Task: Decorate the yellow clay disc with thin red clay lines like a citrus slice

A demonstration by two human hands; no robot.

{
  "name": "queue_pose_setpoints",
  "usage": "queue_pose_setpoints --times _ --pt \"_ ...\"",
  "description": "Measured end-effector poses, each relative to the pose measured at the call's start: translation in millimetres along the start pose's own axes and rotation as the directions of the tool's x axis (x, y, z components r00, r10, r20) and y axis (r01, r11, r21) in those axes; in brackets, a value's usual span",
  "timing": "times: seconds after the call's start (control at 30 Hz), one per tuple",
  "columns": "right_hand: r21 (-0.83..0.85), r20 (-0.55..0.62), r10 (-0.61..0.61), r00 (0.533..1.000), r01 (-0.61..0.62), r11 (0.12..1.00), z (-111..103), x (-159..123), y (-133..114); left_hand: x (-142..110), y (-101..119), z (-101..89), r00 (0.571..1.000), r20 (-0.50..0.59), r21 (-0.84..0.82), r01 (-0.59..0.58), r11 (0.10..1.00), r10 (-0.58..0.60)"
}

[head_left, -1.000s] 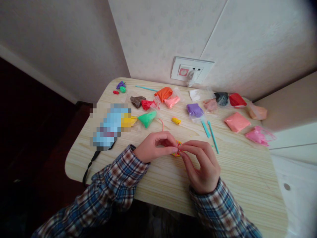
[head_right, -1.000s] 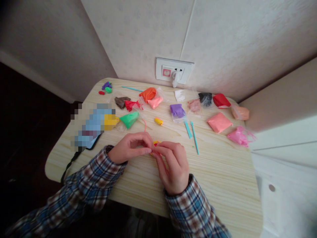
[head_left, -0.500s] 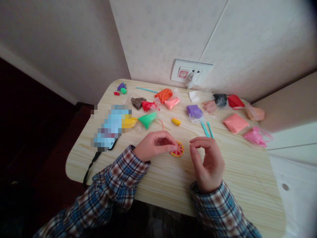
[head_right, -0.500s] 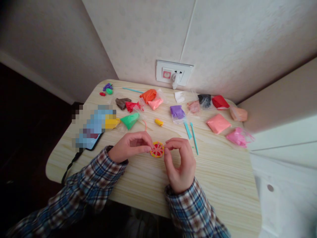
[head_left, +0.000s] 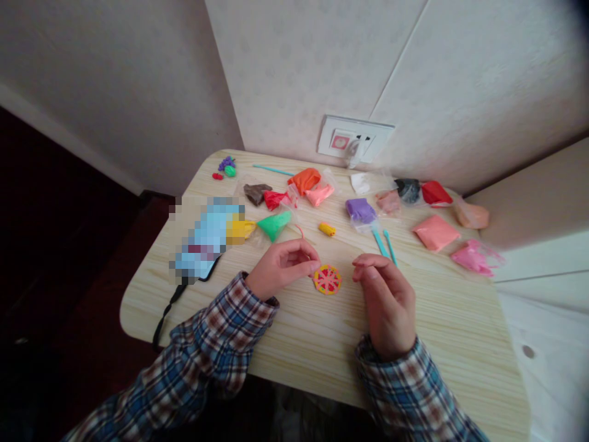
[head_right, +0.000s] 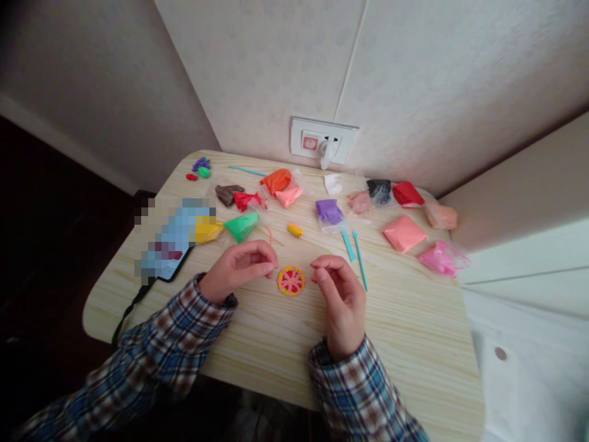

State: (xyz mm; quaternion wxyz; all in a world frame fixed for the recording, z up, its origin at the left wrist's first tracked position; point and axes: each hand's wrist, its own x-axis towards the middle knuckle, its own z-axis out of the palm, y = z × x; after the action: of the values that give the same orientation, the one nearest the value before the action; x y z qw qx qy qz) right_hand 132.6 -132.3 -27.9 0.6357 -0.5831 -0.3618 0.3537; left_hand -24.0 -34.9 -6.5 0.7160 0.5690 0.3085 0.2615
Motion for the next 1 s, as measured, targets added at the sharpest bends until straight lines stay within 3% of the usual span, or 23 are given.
queue_pose_setpoints --times 0.2,0.37,0.73,1.0 --pt "-0.06 -0.001 -0.063 0.998 0.063 0.996 0 1 -1 0 1 0.9 1.0 -0.009 -0.011 0.002 1.0 -0.003" --pt "-0.226 0.105 -0.158 0.982 0.178 0.958 1 1 -4 0 1 0.8 1.0 -0.017 -0.01 -0.004 1.0 0.004" --pt "-0.605 0.309 -0.294 0.904 0.426 0.672 10 2 -5 1 0 0.8 1.0 -0.014 -0.018 -0.023 1.0 0.023" --pt "-0.662 0.343 -0.254 0.904 0.425 0.617 10 2 -3 1 -1 -0.5 1.0 -0.025 -0.04 -0.001 0.999 0.0"
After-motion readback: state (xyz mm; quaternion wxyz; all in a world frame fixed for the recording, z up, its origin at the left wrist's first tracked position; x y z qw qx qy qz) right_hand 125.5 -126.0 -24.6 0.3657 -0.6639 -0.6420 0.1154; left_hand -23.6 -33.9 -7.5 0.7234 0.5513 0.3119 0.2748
